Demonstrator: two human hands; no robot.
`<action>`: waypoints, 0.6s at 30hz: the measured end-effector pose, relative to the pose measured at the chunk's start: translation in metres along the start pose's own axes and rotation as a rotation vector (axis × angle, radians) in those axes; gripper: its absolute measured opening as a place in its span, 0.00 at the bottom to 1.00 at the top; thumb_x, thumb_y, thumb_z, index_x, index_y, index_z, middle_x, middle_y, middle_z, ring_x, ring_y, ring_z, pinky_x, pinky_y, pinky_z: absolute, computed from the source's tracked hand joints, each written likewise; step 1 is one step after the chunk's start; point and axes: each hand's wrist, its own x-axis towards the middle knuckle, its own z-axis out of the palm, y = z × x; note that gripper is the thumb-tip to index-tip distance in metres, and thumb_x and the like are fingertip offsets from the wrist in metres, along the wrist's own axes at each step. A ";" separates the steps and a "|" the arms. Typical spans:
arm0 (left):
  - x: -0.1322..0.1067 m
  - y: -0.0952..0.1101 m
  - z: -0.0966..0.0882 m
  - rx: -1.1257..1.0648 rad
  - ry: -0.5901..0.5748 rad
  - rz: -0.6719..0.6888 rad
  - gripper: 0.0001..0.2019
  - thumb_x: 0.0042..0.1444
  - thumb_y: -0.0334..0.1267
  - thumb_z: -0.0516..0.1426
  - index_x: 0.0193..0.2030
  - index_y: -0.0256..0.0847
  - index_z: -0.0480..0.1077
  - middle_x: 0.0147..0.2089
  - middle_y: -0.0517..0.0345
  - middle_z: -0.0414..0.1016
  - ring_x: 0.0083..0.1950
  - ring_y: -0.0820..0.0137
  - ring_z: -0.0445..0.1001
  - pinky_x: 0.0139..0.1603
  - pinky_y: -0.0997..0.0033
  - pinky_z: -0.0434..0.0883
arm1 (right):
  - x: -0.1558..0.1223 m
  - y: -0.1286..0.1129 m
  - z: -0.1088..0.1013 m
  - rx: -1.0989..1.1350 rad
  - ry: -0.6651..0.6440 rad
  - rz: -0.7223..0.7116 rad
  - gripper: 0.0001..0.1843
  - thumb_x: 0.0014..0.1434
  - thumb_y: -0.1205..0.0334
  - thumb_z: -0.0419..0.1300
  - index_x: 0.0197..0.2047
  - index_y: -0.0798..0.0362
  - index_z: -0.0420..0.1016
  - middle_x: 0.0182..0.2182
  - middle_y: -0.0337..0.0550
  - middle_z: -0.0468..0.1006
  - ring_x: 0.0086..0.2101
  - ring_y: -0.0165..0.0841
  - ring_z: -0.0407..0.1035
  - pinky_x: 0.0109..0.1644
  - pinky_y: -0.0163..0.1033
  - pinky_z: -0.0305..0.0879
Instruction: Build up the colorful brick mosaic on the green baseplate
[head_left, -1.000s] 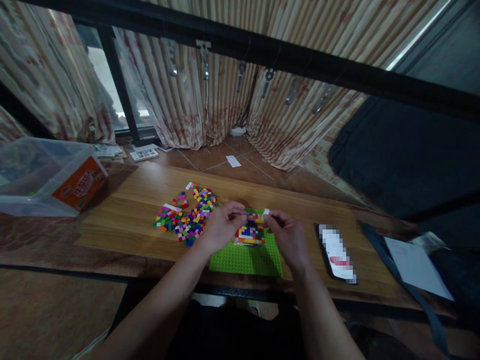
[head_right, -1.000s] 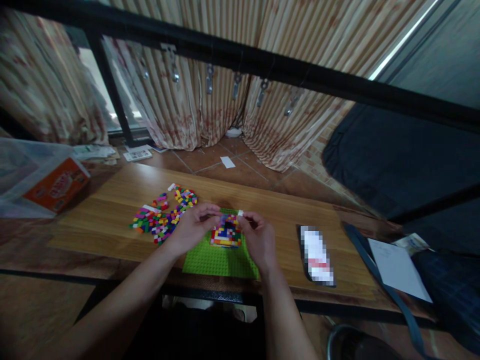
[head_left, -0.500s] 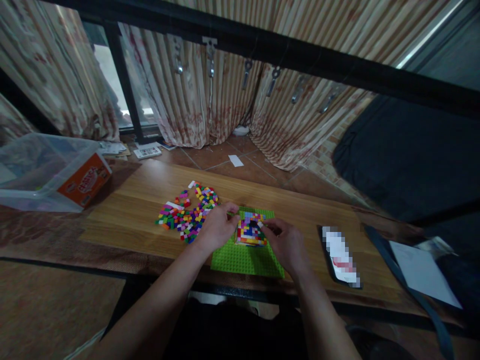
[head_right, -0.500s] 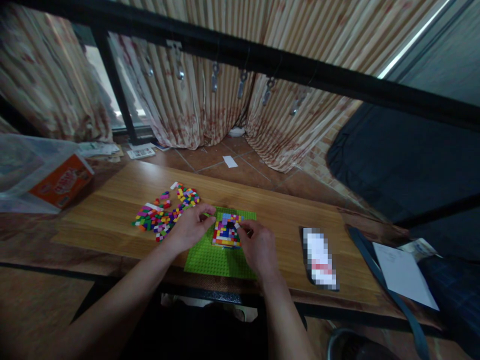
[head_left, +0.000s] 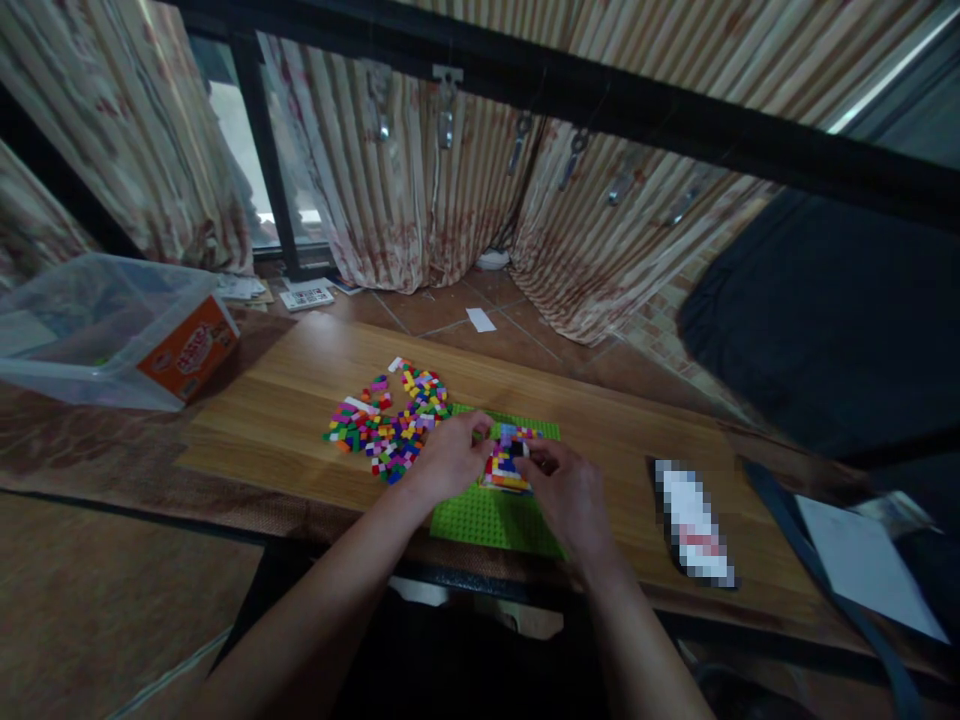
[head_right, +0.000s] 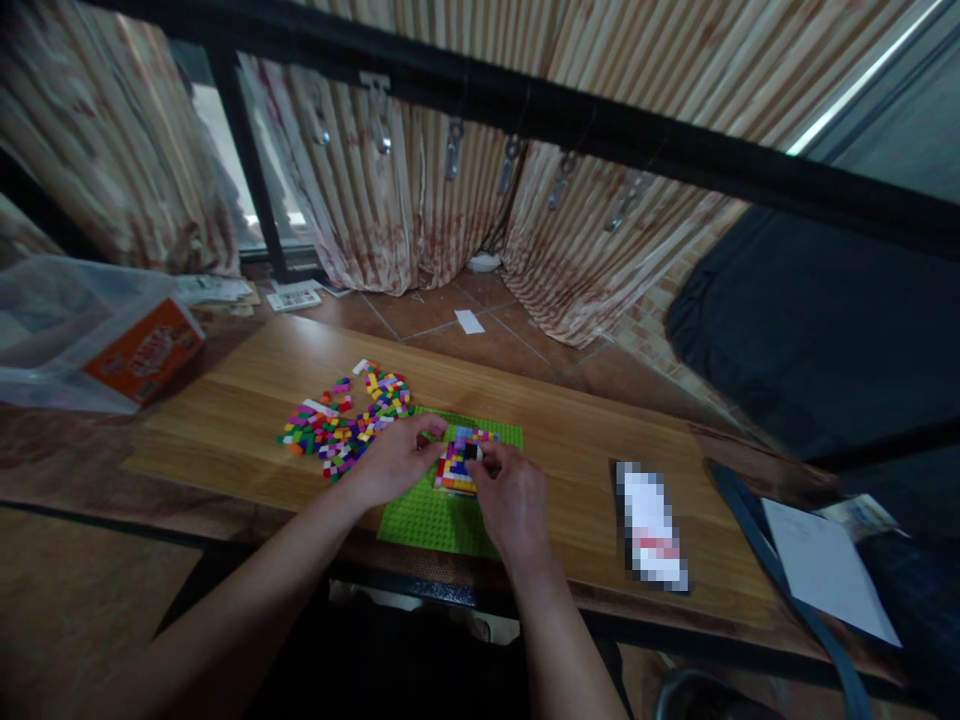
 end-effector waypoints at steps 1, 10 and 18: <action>0.000 0.000 0.000 -0.006 0.001 0.006 0.08 0.56 0.31 0.55 0.41 0.40 0.74 0.39 0.54 0.80 0.41 0.66 0.77 0.47 0.66 0.72 | 0.000 0.001 0.000 0.008 0.004 -0.008 0.13 0.53 0.55 0.61 0.39 0.51 0.80 0.30 0.44 0.81 0.28 0.36 0.73 0.34 0.40 0.65; -0.001 0.002 0.002 0.002 0.008 0.002 0.09 0.56 0.30 0.55 0.42 0.39 0.73 0.41 0.53 0.79 0.40 0.66 0.77 0.45 0.67 0.71 | 0.003 0.010 0.005 0.229 -0.014 0.070 0.16 0.48 0.52 0.65 0.37 0.54 0.80 0.28 0.45 0.81 0.28 0.37 0.74 0.36 0.42 0.68; -0.002 0.002 0.003 0.007 0.007 0.011 0.10 0.56 0.30 0.55 0.44 0.38 0.73 0.42 0.52 0.79 0.41 0.65 0.77 0.46 0.65 0.72 | 0.010 0.013 0.005 0.315 -0.083 0.103 0.17 0.45 0.50 0.67 0.34 0.54 0.79 0.26 0.42 0.79 0.25 0.33 0.70 0.32 0.39 0.65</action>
